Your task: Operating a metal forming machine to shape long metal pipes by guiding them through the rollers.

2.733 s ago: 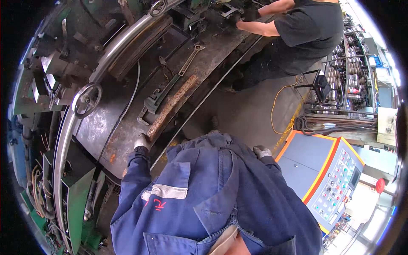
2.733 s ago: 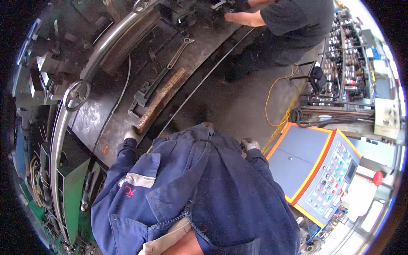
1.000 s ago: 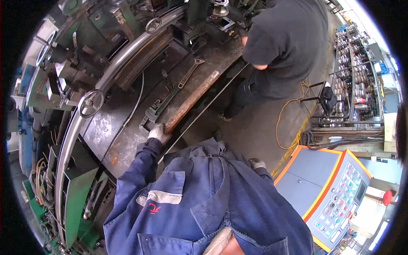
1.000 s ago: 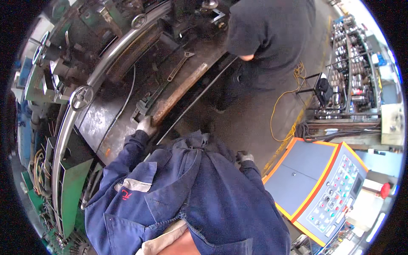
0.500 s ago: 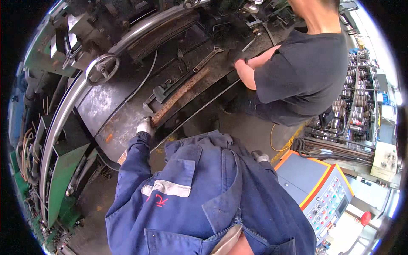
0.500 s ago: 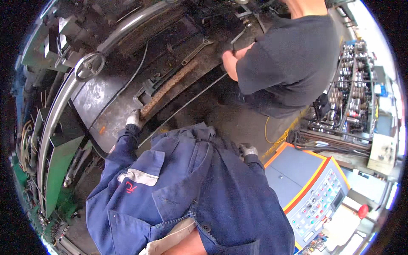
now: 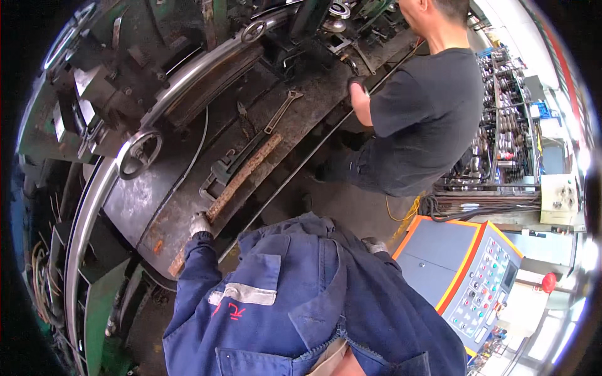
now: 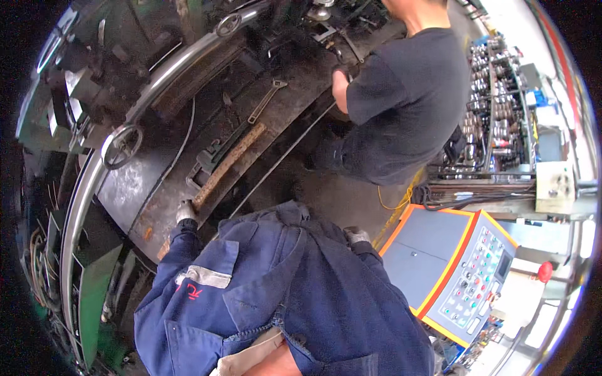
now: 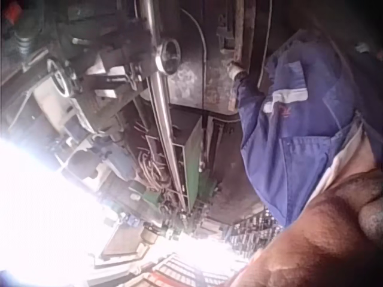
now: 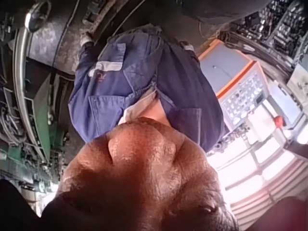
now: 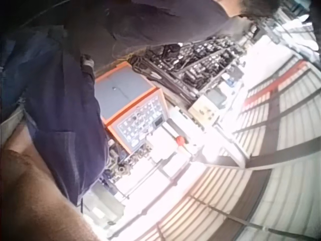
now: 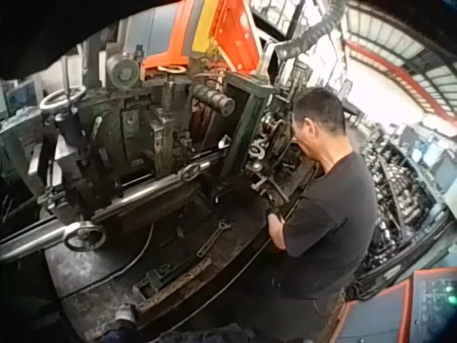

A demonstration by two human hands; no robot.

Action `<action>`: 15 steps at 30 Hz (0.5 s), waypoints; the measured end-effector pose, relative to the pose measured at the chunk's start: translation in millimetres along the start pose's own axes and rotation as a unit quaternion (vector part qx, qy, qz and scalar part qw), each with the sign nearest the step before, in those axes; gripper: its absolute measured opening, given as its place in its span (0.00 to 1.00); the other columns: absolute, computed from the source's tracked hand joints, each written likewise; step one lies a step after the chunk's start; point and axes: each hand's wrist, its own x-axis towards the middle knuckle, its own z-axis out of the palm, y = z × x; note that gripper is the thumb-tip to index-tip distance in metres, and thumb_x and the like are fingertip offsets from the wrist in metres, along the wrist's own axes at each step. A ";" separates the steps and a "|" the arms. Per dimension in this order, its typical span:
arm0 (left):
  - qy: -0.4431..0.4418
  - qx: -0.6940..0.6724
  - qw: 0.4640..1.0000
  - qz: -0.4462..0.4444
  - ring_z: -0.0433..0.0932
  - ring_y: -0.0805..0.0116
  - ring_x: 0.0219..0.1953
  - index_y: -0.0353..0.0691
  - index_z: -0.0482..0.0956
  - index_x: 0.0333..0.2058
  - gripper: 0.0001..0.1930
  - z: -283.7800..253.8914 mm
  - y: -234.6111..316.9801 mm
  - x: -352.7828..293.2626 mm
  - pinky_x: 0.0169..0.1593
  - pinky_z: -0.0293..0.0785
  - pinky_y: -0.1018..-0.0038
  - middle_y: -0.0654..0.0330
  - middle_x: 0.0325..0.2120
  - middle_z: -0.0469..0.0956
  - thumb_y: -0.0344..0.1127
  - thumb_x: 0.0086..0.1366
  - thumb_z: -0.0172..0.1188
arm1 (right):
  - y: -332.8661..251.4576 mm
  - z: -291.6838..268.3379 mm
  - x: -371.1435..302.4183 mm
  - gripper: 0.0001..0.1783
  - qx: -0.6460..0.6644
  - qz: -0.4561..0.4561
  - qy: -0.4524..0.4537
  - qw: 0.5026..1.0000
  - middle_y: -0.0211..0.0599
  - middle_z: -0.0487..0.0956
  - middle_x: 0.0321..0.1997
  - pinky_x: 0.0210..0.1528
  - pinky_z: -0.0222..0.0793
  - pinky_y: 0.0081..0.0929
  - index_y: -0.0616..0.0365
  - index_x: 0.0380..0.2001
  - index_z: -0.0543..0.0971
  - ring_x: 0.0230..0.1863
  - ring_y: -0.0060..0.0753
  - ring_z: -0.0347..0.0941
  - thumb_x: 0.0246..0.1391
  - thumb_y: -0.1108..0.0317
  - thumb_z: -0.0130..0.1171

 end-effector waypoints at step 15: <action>0.153 -0.121 0.976 0.094 0.83 0.42 0.41 0.49 0.85 0.43 0.21 -31.6 29.9 -23.1 0.45 0.79 0.50 0.45 0.38 0.84 0.59 0.65 0.60 | 13.2 52.5 52.2 0.20 0.031 -0.047 -0.036 0.998 0.40 0.86 0.45 0.49 0.77 0.34 0.48 0.48 0.86 0.45 0.38 0.84 0.57 0.51 0.62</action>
